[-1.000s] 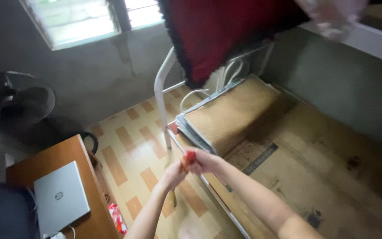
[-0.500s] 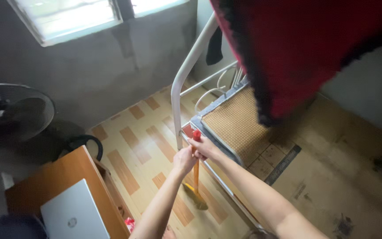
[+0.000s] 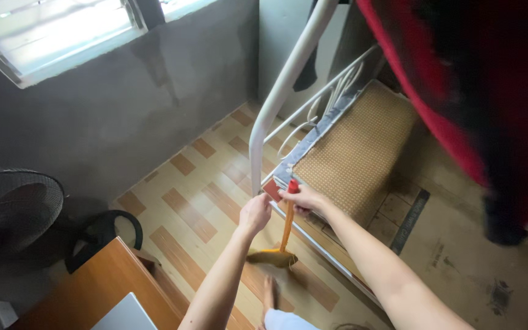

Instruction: The person organizes items on a table, including a bottle, a purple toy, and a metal bar. They then pick up a broom and sweep the floor around a bed and a small table. Finally, they arrange toiletries on top of a washing machine.

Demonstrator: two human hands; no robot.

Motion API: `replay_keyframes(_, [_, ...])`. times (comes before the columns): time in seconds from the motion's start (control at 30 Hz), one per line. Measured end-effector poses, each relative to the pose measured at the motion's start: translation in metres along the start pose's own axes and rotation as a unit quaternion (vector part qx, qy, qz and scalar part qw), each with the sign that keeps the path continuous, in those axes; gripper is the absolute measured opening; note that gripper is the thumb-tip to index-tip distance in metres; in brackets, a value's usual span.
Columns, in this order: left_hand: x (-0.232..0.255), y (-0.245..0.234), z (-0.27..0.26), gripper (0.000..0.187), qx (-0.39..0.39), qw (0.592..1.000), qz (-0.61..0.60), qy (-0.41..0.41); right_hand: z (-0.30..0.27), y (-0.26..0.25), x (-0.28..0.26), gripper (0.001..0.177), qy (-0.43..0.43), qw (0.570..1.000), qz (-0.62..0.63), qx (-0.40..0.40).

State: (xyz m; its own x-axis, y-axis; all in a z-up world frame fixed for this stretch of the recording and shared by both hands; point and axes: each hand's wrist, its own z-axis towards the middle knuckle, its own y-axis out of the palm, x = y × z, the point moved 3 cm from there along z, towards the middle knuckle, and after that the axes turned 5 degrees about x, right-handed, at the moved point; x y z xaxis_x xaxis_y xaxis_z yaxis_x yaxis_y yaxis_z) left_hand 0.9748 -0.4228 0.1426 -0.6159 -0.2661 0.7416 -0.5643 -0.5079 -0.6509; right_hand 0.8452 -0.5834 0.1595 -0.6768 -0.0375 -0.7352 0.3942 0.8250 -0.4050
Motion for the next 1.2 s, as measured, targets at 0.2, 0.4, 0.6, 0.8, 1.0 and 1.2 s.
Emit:
replay_keyframes(0.2, [-0.028, 0.000, 0.063, 0.019, -0.034, 0.999, 0.001, -0.018, 0.114, 0.010, 0.050, 0.034, 0.033, 0.991, 0.090, 0.090])
replay_keyframes(0.4, [-0.053, -0.011, 0.126, 0.026, -0.040, 0.999, 0.005, -0.015, 0.184, -0.003, 0.035, 0.027, 0.102, 0.971, 0.146, 0.158])
replay_keyframes(0.6, [-0.066, -0.022, 0.161, 0.031, -0.091, 0.995, -0.006, -0.049, 0.220, -0.007, 0.002, 0.033, 0.162, 0.962, 0.079, 0.204])
replay_keyframes(0.8, [-0.108, -0.036, 0.228, 0.031, -0.094, 0.995, -0.015, 0.031, 0.239, -0.026, -0.027, 0.028, 0.214, 0.963, -0.046, 0.159])
replay_keyframes(1.0, [-0.170, -0.098, 0.338, 0.023, -0.084, 0.990, 0.025, 0.107, 0.227, -0.041, -0.158, 0.033, 0.162, 0.960, -0.160, 0.160])
replay_keyframes(1.2, [-0.180, -0.222, 0.427, 0.024, -0.100, 0.983, 0.037, 0.150, 0.232, -0.024, -0.355, 0.037, 0.003, 0.981, -0.008, 0.193])
